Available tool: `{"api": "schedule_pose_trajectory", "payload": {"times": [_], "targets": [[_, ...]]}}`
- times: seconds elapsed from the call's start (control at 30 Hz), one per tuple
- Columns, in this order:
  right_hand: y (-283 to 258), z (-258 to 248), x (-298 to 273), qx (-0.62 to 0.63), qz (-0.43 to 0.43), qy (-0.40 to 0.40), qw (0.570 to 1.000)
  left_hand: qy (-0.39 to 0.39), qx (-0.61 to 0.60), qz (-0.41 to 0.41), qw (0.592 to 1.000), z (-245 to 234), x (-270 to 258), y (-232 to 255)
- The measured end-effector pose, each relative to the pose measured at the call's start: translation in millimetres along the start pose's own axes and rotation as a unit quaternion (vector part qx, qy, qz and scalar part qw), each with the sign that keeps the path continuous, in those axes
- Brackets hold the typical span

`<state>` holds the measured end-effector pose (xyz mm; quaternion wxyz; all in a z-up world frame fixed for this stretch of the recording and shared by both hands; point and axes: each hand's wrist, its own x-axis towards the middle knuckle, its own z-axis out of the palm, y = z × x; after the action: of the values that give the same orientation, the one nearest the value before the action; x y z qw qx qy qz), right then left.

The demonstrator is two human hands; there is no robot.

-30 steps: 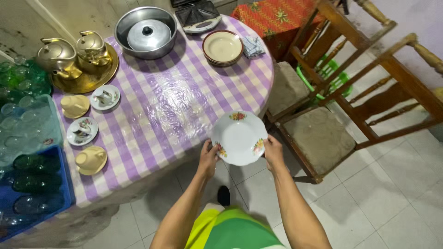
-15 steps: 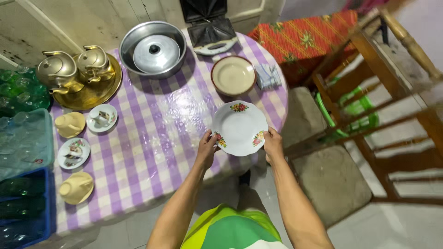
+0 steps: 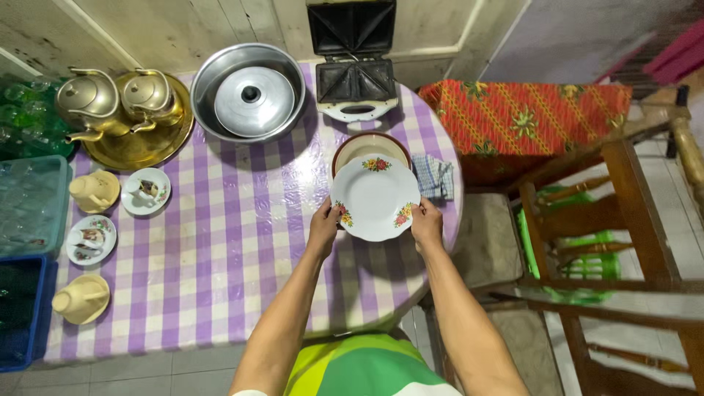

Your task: The person repeatedly retrieves plates from a wooden cabinet and places them on a dining table covered with a purple and white checkered tablecloth. The person handles several different plates one at a time, walking back and forth between the cabinet and the table.

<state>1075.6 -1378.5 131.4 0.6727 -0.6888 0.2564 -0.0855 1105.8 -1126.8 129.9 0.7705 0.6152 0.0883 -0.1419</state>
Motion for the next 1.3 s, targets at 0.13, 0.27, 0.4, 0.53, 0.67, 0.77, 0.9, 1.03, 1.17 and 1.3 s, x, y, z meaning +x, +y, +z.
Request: {"api": "schedule_pose_trajectory", "payload": {"times": [0.13,0.27,0.4,0.53,0.67,0.77,0.9,1.03,1.17,1.3], "targets": [[1,7,31,-0.022,-0.007,-0.01,1.0,0.017,0.023,0.0,1.0,9,20,13],[5,14,60,-0.06,-0.024,-0.007,0.998,0.041,0.045,-0.001,0.998,14,35,21],[14,17,78,-0.124,-0.004,0.006,0.992,0.064,0.086,-0.022,0.994,18,51,25],[15,20,92,-0.166,-0.017,0.001,0.986,0.074,0.092,0.014,0.993,18,64,14],[-3,23,89,-0.146,0.028,-0.016,0.989,0.083,0.151,0.097,0.98,15,74,1],[-21,26,82,-0.165,0.056,-0.011,0.985,0.099,0.204,0.111,0.968,13,80,-4],[-23,27,84,-0.215,0.034,-0.007,0.976,0.106,0.239,0.109,0.959,9,87,-11],[-5,22,94,-0.291,-0.045,-0.008,0.956,0.127,0.286,0.044,0.949,9,93,-14],[5,19,102,-0.315,-0.08,-0.012,0.945,0.137,0.311,0.058,0.939,12,95,-11],[6,20,104,-0.309,-0.06,-0.005,0.949,0.137,0.306,0.045,0.941,15,95,-6]]}}
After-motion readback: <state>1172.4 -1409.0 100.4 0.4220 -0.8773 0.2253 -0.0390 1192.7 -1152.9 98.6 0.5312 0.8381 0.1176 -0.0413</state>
